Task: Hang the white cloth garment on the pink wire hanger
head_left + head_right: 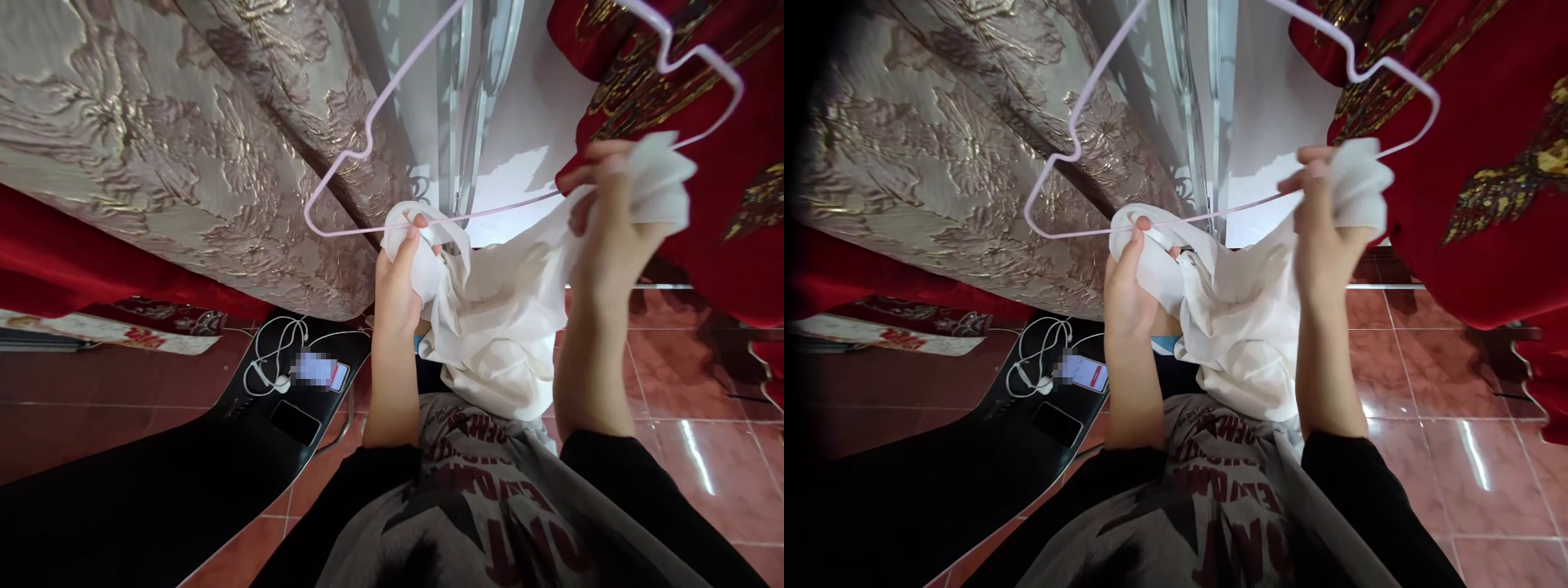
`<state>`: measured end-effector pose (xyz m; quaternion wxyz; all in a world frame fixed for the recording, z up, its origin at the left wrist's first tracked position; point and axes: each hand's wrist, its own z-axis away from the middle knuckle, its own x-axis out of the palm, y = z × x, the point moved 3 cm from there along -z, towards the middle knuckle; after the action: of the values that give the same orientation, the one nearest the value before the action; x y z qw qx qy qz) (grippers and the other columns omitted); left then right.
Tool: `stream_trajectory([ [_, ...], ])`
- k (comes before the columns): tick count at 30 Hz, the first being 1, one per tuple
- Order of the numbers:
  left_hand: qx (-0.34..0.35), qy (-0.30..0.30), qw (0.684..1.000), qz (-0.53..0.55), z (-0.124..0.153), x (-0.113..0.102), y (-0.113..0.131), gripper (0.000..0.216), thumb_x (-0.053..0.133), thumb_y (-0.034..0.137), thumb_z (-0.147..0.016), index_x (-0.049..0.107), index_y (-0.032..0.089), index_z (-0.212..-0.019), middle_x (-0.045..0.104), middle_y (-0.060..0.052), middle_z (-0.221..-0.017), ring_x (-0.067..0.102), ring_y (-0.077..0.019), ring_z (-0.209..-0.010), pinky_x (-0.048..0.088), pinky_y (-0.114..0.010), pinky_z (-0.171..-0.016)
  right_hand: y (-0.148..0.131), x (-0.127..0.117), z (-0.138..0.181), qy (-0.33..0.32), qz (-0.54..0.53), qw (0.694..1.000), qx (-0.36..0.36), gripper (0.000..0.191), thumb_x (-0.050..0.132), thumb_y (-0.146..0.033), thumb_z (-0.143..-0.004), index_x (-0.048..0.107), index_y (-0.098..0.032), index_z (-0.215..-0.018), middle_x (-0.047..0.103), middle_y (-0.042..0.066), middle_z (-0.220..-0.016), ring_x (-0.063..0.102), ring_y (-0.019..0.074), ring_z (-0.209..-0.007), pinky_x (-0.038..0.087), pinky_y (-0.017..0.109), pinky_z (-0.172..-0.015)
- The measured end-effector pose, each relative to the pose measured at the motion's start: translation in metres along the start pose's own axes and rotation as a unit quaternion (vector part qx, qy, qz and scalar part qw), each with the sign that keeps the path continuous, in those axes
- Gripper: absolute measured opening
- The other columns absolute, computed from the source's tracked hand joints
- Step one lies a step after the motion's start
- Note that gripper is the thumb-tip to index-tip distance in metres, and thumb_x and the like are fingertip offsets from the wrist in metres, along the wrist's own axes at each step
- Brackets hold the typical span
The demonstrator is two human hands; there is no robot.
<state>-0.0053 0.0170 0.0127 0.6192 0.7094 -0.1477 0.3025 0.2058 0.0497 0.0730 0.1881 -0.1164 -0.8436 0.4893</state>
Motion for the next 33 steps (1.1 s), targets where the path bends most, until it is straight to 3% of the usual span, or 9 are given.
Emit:
stream_trajectory([
  [2,0.007,0.015,1.000,0.000,0.000,-0.001,0.003,0.033,0.091,0.042,-0.077,0.076,0.022,-0.099,0.071,-0.005,-0.115,0.068,-0.0233,-0.114,0.061,-0.028,-0.083,0.007,0.014,0.007,-0.111,0.097,0.988,-0.040,0.028,0.063,-0.049,-0.096,0.071,-0.024,-0.108,0.071,0.006,-0.111,0.063,0.0111,-0.086,0.056,0.034,-0.087],
  [3,0.010,0.024,1.000,-0.004,0.000,-0.003,0.004,0.035,0.091,0.042,-0.076,0.076,0.022,-0.100,0.072,-0.005,-0.115,0.068,-0.0237,-0.114,0.061,-0.029,-0.084,0.011,0.017,0.010,-0.147,0.138,0.979,-0.045,0.030,0.061,-0.053,-0.098,0.071,-0.026,-0.108,0.070,0.005,-0.117,0.065,0.0139,-0.102,0.055,0.038,-0.104],
  [5,0.013,0.039,0.999,-0.020,-0.001,-0.006,0.007,0.038,0.092,0.043,-0.074,0.077,0.022,-0.101,0.073,-0.006,-0.117,0.068,-0.0249,-0.116,0.061,-0.029,-0.086,0.020,0.017,0.014,-0.174,0.188,0.965,-0.047,0.038,0.057,-0.062,-0.098,0.070,-0.027,-0.097,0.069,0.005,-0.111,0.064,0.0173,-0.112,0.050,0.042,-0.114],
  [10,0.004,0.071,0.995,-0.066,-0.008,-0.028,0.009,0.044,0.096,0.047,-0.067,0.078,0.021,-0.097,0.074,-0.007,-0.115,0.069,-0.0272,-0.115,0.060,-0.033,-0.090,0.033,0.012,0.012,-0.172,0.200,0.964,-0.040,0.055,0.061,-0.075,-0.089,0.065,-0.020,-0.088,0.063,0.005,-0.093,0.064,0.0175,-0.098,0.055,0.048,-0.104],
  [14,-0.033,0.071,0.992,-0.103,-0.013,-0.060,0.014,0.043,0.098,0.045,-0.063,0.079,0.019,-0.091,0.075,-0.007,-0.098,0.071,-0.0246,-0.095,0.060,-0.035,-0.082,0.032,0.010,0.010,-0.166,0.216,0.962,-0.030,0.055,0.062,-0.075,-0.088,0.064,-0.021,-0.088,0.062,0.007,-0.094,0.063,0.0187,-0.097,0.057,0.046,-0.099],
  [18,-0.059,0.023,0.948,-0.311,-0.011,-0.093,0.050,0.027,0.095,0.033,-0.063,0.079,0.017,-0.078,0.072,-0.005,-0.074,0.069,-0.0248,-0.081,0.056,-0.034,-0.073,0.029,0.008,0.010,-0.159,0.214,0.963,-0.022,0.057,0.064,-0.078,-0.085,0.063,-0.021,-0.087,0.063,0.008,-0.094,0.062,0.0185,-0.094,0.058,0.045,-0.096],
  [22,-0.056,0.049,0.912,-0.404,-0.005,-0.116,0.088,0.019,0.091,0.024,-0.060,0.073,0.021,-0.061,0.065,0.003,-0.060,0.067,-0.0267,-0.086,0.055,-0.035,-0.078,0.028,0.009,0.010,-0.161,0.201,0.966,-0.015,0.057,0.066,-0.077,-0.084,0.064,-0.020,-0.087,0.063,0.007,-0.094,0.062,0.0183,-0.093,0.058,0.047,-0.100],
  [28,0.002,0.083,0.954,-0.288,-0.009,-0.121,0.083,0.030,0.081,0.055,-0.070,0.071,0.027,-0.066,0.076,-0.002,-0.079,0.067,-0.0328,-0.102,0.056,-0.048,-0.088,0.026,0.009,0.011,-0.173,0.200,0.964,-0.007,0.048,0.066,-0.067,-0.090,0.065,-0.019,-0.090,0.062,0.007,-0.097,0.062,0.0186,-0.100,0.054,0.048,-0.109],
  [33,0.030,0.035,0.992,-0.115,-0.017,-0.095,0.083,0.009,0.077,0.041,-0.077,0.072,0.033,-0.075,0.077,0.001,-0.089,0.063,-0.0275,-0.100,0.054,-0.046,-0.097,0.026,0.005,0.009,-0.171,0.196,0.966,-0.006,0.044,0.070,-0.063,-0.089,0.066,-0.019,-0.089,0.062,0.007,-0.096,0.061,0.0179,-0.099,0.054,0.046,-0.107],
])
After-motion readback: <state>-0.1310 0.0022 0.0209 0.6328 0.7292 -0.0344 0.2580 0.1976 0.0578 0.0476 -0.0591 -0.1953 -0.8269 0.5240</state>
